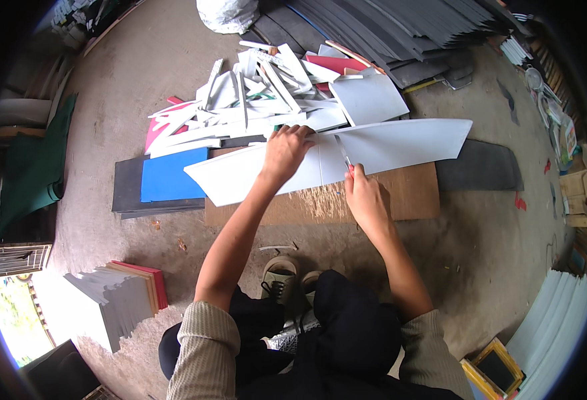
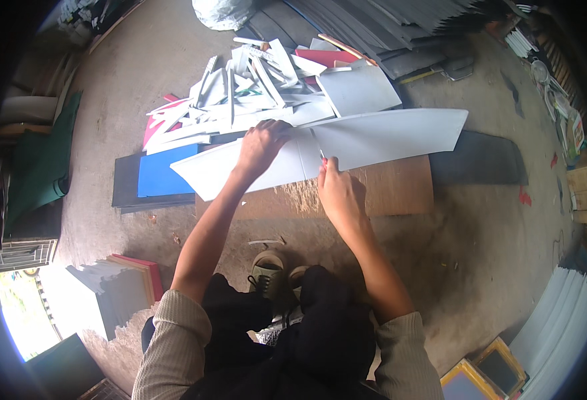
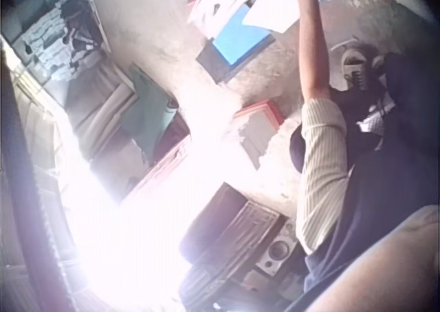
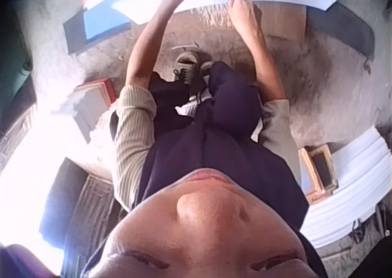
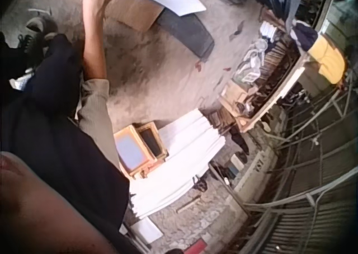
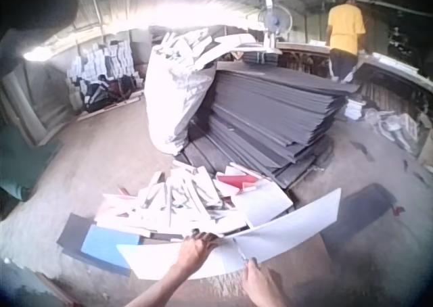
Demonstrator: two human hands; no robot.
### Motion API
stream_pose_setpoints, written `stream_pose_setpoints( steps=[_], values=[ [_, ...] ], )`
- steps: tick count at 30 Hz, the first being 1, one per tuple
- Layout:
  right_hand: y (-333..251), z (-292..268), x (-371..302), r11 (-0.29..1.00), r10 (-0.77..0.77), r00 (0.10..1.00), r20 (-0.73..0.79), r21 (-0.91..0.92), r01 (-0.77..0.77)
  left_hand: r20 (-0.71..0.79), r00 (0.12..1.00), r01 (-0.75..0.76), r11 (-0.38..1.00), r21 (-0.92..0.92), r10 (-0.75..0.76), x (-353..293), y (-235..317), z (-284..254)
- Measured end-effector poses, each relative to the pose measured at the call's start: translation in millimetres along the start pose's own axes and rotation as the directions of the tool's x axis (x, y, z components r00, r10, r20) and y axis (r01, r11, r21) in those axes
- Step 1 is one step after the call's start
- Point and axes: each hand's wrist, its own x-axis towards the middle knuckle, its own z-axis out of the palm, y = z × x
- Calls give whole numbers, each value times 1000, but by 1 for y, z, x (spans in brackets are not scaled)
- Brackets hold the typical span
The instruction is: The person sits on the floor and uses a red utility knife to cut white and blue sheets of material. They align the sheets, score them with the knife, and break off trimmed pieces, repeating the process on multiple sheets.
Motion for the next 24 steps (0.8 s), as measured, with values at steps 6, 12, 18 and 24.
stream_pose_setpoints(
  steps=[6, 12, 18, 24],
  values=[
    [-27, 5, 8, 995, -19, 1000, 13, -100, 20, 4, 1000, -1, 995, 98, 1, -22, 15, 9],
    [-28, 14, -5, 987, -18, 998, 58, -157, 27, -91, 996, -16, 1000, -3, 16, -35, 26, 9],
    [-34, 12, -12, 990, 40, 991, 128, -141, -22, -118, 993, 6, 997, -76, -15, -36, 29, 7],
    [-36, 12, -13, 991, 84, 984, 156, -118, -66, -134, 990, 44, 997, -70, -54, -36, 32, 8]
  ],
)
